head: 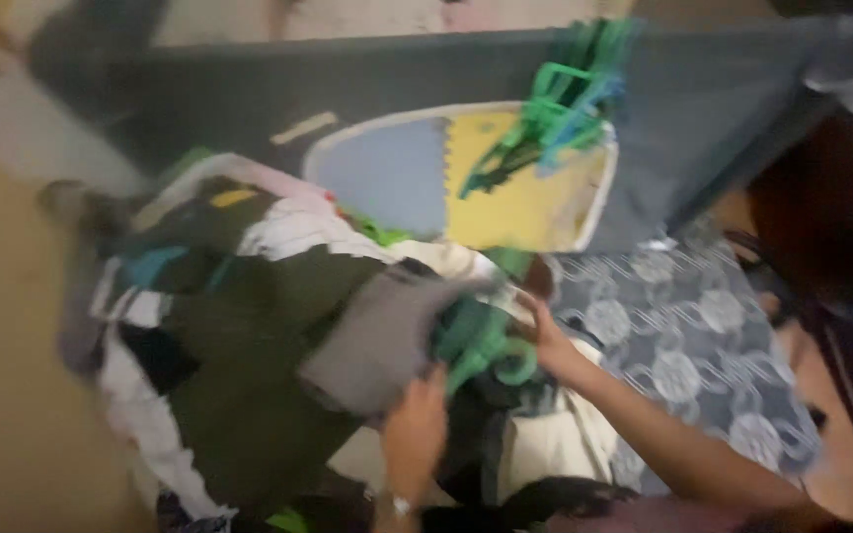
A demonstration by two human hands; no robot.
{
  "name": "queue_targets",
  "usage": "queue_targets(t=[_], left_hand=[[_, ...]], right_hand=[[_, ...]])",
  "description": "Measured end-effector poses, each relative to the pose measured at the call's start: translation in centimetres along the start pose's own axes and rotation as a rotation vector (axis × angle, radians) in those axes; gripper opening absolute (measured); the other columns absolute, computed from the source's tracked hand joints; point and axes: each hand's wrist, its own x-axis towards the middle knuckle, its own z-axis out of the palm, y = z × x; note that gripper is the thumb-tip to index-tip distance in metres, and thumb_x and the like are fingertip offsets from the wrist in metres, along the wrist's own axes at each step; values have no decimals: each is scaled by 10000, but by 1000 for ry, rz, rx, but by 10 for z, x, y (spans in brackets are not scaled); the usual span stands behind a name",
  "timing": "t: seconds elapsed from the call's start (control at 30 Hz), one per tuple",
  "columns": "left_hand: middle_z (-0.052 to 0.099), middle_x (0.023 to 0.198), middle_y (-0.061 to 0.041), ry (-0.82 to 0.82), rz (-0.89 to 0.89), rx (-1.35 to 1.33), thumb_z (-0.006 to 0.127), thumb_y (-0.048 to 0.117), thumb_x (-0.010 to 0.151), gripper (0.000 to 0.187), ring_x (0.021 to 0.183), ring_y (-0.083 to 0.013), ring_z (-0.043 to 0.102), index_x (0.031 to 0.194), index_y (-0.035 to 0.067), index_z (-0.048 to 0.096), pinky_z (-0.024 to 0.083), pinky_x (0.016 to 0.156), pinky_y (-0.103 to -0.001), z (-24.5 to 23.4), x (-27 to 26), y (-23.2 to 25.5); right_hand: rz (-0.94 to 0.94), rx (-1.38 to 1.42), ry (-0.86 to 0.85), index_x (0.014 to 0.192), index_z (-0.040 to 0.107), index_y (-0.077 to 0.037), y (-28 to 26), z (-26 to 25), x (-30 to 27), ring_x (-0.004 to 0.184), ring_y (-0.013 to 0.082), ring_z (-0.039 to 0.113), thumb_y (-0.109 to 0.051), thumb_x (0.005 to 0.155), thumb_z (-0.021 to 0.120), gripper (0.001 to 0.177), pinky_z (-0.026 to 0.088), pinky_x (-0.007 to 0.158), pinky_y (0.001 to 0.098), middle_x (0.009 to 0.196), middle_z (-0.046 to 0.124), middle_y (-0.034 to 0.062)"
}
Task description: Sorting through a pile of laundry and separating clothes hangers inside a playpen.
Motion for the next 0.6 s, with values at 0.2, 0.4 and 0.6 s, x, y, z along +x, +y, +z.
queue_targets(t=[0.2, 0.4, 0.6], left_hand=[[681, 915, -131, -251, 270, 12, 600, 292, 988, 497, 614, -332, 660, 1477, 214, 555, 523, 537, -438, -8, -61, 88], [642, 979, -210, -2, 334, 75, 593, 143, 883, 312, 833, -400, 634, 1178, 47, 632, 513, 681, -486, -7, -41, 94], [647, 1063, -155, -337, 17, 64, 498, 197, 1041, 269, 954, -309, 656, 1253, 71, 606, 522, 812, -449, 3, -32, 50]], right_hand=[[-574, -112, 201, 1472, 501, -36, 26, -55, 9, 1292, 209, 553, -67, 941, 686, 563, 470, 1091, 379, 1368, 579, 108], [-73, -811, -53, 1026, 673, -7, -60, -36, -39, 858, 193, 681, -170, 903, 703, 206, 541, 781, 344, 907, 724, 108], [-700, -543, 233, 1002, 478, -14, 10, -177, 33, 1009, 221, 404, 25, 970, 440, 63, 353, 894, 275, 997, 439, 109]])
